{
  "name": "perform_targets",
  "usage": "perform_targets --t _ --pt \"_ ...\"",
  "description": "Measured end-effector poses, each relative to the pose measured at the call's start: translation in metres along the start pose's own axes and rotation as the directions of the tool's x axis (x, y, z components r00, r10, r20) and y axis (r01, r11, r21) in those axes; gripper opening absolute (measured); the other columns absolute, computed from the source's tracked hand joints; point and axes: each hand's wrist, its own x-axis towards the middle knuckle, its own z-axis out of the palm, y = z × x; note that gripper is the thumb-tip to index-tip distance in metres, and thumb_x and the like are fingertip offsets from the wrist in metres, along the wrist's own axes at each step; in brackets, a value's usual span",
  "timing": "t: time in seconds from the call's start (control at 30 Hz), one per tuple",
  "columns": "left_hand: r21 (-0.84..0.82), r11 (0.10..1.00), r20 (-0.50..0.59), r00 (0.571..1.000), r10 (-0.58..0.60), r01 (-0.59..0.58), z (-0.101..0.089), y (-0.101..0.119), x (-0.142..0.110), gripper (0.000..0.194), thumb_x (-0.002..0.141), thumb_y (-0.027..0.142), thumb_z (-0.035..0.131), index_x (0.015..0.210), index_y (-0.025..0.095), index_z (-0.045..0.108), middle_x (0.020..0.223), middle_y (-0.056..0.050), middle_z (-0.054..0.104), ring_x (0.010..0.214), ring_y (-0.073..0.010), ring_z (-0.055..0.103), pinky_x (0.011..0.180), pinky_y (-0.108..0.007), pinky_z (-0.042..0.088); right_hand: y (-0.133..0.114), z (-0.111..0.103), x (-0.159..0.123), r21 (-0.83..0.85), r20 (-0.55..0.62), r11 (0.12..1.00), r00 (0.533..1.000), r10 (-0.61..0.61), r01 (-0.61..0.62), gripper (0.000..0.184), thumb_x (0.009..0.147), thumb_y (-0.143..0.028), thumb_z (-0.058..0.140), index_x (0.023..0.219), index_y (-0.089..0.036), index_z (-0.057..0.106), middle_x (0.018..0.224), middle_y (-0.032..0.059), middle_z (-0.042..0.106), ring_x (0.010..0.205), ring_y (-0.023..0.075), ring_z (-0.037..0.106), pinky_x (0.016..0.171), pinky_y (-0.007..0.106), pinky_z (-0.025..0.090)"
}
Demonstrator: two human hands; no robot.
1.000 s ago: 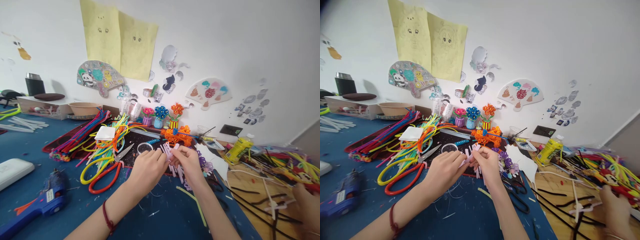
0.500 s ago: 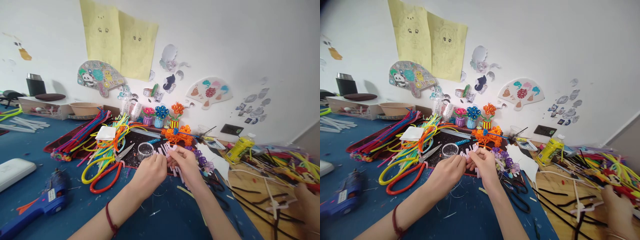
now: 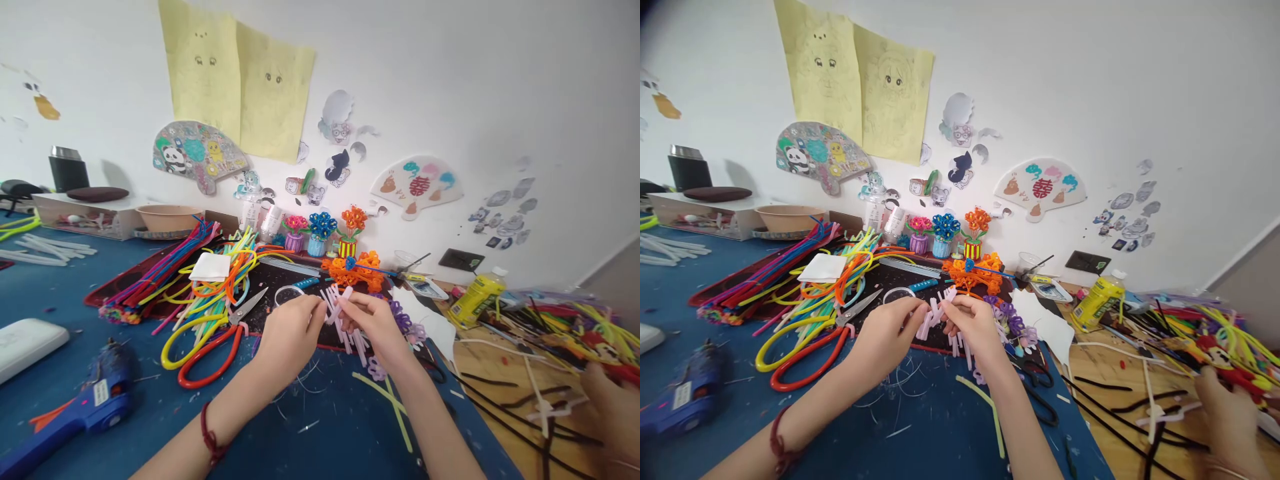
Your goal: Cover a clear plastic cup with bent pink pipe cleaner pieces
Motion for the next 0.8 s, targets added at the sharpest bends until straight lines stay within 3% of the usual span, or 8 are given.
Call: perform_targets --t 0.1,0.23,0.37,0.43,0.5,0.57,0.67,0.8 --pt "-0.255 0.962 0.039 0.995 -0.093 0.100 -0.004 -0.002 0.004 0.025 0.091 0.033 0.045 0.084 0.019 0.065 0.070 0.000 0.064 0.059 -0.0135 0.053 0.055 -0.024 0.034 -0.002 0.000 -0.002 -0.061 0.159 0.998 0.986 0.044 -0.035 0.038 0.073 -0.053 0.070 0.070 -0.016 0.064 0.057 -0.0011 0.058 0.049 0.0116 0.054 0.047 0.023 0.041" --pt "-0.505 0.854 0.101 0.991 -0.085 0.125 -0.001 -0.008 0.007 0.028 0.085 0.041 0.053 0.091 0.018 0.065 0.067 0.001 0.061 0.056 -0.0123 0.050 0.052 -0.022 0.035 -0.007 0.005 -0.008 -0.158 0.337 0.987 0.937 0.090 -0.038 0.035 0.078 -0.051 0.066 0.077 -0.016 0.065 0.056 -0.0008 0.060 0.050 0.0112 0.054 0.048 0.021 0.040" --pt "-0.640 0.748 0.161 0.982 -0.095 0.177 0.004 -0.016 0.010 0.024 0.081 0.036 0.057 0.076 0.014 0.064 0.068 -0.002 0.062 0.058 -0.0120 0.051 0.053 -0.022 0.037 -0.009 0.005 -0.011 -0.158 0.419 0.986 0.901 0.116 -0.054 0.033 0.079 -0.050 0.064 0.076 -0.017 0.062 0.059 0.0002 0.063 0.059 0.0156 0.063 0.054 0.023 0.044" --pt "-0.637 0.750 0.131 0.984 -0.121 0.177 0.005 -0.020 0.012 0.023 0.079 0.034 0.057 0.074 0.013 0.065 0.066 -0.002 0.061 0.059 -0.0125 0.052 0.054 -0.022 0.038 -0.007 -0.001 -0.008 -0.180 0.437 0.982 0.889 0.137 -0.063 0.036 0.080 -0.052 0.062 0.077 -0.017 0.063 0.067 0.0029 0.067 0.062 0.0175 0.066 0.055 0.025 0.046" --pt "-0.567 0.808 0.087 0.987 -0.139 0.163 0.003 -0.023 0.016 0.023 0.080 0.034 0.056 0.073 0.014 0.066 0.064 -0.001 0.061 0.059 -0.0128 0.052 0.054 -0.022 0.037 -0.001 -0.008 -0.004 -0.225 0.389 0.973 0.911 0.135 -0.048 0.040 0.083 -0.055 0.057 0.082 -0.016 0.066 0.075 0.0060 0.069 0.065 0.0179 0.066 0.055 0.026 0.047" --pt "-0.435 0.888 0.067 0.989 -0.132 0.148 0.002 -0.024 0.020 0.024 0.081 0.035 0.055 0.073 0.015 0.067 0.063 -0.001 0.061 0.059 -0.0134 0.053 0.054 -0.022 0.036 0.006 -0.016 0.002 -0.304 0.234 0.952 0.966 0.110 -0.035 0.043 0.086 -0.054 0.050 0.089 -0.015 0.067 0.075 0.0065 0.069 0.062 0.0172 0.064 0.053 0.026 0.046" --pt "-0.140 0.987 0.007 0.997 -0.082 0.082 0.003 -0.020 0.023 0.021 0.085 0.034 0.055 0.086 0.019 0.069 0.069 -0.001 0.064 0.067 -0.0164 0.057 0.056 -0.024 0.036 0.019 -0.020 0.009 -0.560 0.049 0.828 0.998 0.039 -0.005 0.038 0.087 -0.045 0.045 0.089 -0.014 0.067 0.067 0.0046 0.067 0.053 0.0155 0.059 0.050 0.026 0.043" --pt "0.302 0.952 -0.156 0.983 0.097 -0.046 0.006 -0.014 0.021 0.025 0.092 0.026 0.047 0.110 0.018 0.062 0.089 -0.006 0.067 0.086 -0.0216 0.059 0.065 -0.028 0.040 0.029 -0.013 0.011 -0.744 -0.011 0.668 1.000 -0.013 0.001 0.015 0.077 -0.031 0.063 0.082 -0.018 0.068 0.062 0.0020 0.064 0.059 0.0179 0.059 0.055 0.027 0.038"
